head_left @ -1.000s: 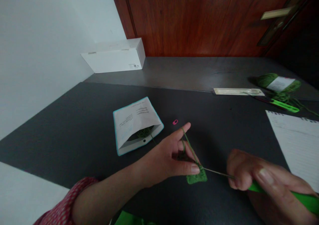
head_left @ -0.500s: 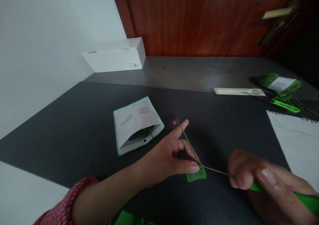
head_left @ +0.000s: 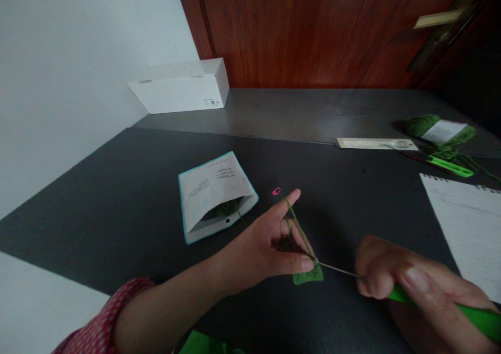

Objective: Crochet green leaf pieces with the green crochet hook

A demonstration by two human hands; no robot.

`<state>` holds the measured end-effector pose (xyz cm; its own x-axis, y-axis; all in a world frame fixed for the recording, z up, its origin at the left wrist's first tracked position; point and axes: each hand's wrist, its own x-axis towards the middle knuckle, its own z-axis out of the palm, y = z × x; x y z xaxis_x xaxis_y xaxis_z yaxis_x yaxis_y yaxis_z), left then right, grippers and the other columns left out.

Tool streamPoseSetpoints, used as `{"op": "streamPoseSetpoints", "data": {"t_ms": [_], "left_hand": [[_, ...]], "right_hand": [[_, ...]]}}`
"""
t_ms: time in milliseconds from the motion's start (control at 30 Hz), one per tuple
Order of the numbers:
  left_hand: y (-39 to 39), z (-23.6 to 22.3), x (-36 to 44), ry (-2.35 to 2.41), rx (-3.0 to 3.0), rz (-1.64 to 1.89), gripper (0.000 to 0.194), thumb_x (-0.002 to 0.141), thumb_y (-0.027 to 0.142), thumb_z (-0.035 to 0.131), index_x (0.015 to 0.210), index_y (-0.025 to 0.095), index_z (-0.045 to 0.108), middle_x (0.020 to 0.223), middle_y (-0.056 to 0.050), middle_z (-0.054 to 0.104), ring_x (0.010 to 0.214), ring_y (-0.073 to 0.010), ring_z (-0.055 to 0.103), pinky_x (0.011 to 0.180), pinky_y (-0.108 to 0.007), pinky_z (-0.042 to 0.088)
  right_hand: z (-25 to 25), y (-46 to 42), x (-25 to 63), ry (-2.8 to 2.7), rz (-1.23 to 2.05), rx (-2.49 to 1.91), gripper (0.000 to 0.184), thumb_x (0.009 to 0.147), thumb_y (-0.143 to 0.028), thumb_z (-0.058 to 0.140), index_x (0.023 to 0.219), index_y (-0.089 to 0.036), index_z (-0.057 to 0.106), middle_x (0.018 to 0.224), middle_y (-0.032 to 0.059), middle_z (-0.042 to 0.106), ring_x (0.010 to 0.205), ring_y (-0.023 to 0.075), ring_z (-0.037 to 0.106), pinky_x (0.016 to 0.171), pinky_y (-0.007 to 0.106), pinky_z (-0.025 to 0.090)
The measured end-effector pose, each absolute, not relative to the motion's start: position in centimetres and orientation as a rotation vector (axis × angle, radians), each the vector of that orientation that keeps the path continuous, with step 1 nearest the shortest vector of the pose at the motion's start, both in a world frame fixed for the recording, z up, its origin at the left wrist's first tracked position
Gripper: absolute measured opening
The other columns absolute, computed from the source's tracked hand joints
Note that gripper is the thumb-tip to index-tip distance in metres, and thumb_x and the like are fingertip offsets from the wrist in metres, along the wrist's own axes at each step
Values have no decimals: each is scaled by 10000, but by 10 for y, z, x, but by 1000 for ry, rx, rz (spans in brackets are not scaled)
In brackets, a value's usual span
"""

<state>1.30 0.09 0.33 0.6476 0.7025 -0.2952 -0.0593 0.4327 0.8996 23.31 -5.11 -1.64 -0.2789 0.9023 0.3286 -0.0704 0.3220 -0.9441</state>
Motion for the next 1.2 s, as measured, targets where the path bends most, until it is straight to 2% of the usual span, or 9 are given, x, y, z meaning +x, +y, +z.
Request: {"op": "streamPoseSetpoints", "data": {"t_ms": [433,767,967,1200], "left_hand": [[-5,8,16,793,1037,556,1041,736,175,768,1537,246,109,786,26,629,738,-131,593,747,-303,439],[-6,0,19,843,1129,520,1039,726,104,730,1540,237,99,775,31,627,734,-128,590,770,-308,441],[-7,0,17,807,1094,579,1049,740,165,752,1538,265,79,823,10,648,732,-134,599,750,-322,441],[-5,2,20,829,1060,667,1128,679,127,802,1536,263,81,795,43,627,722,-112,584,732,-291,432]], "right_hand": [[-16,-51,236,-1627,1128,-782,323,1014,-355,381,839,-225,619,696,16,580,665,162,555,576,281,448],[-11,-50,230,-1918,890,-771,283,1003,-277,402,785,-194,562,664,14,577,610,141,569,560,270,431],[-14,-44,220,-1282,1349,-1008,420,976,-366,441,644,-214,645,605,4,580,601,134,534,554,238,424],[-20,-37,211,-741,1736,-936,370,905,-427,557,628,-198,643,603,-9,544,581,117,457,552,219,429]]}}
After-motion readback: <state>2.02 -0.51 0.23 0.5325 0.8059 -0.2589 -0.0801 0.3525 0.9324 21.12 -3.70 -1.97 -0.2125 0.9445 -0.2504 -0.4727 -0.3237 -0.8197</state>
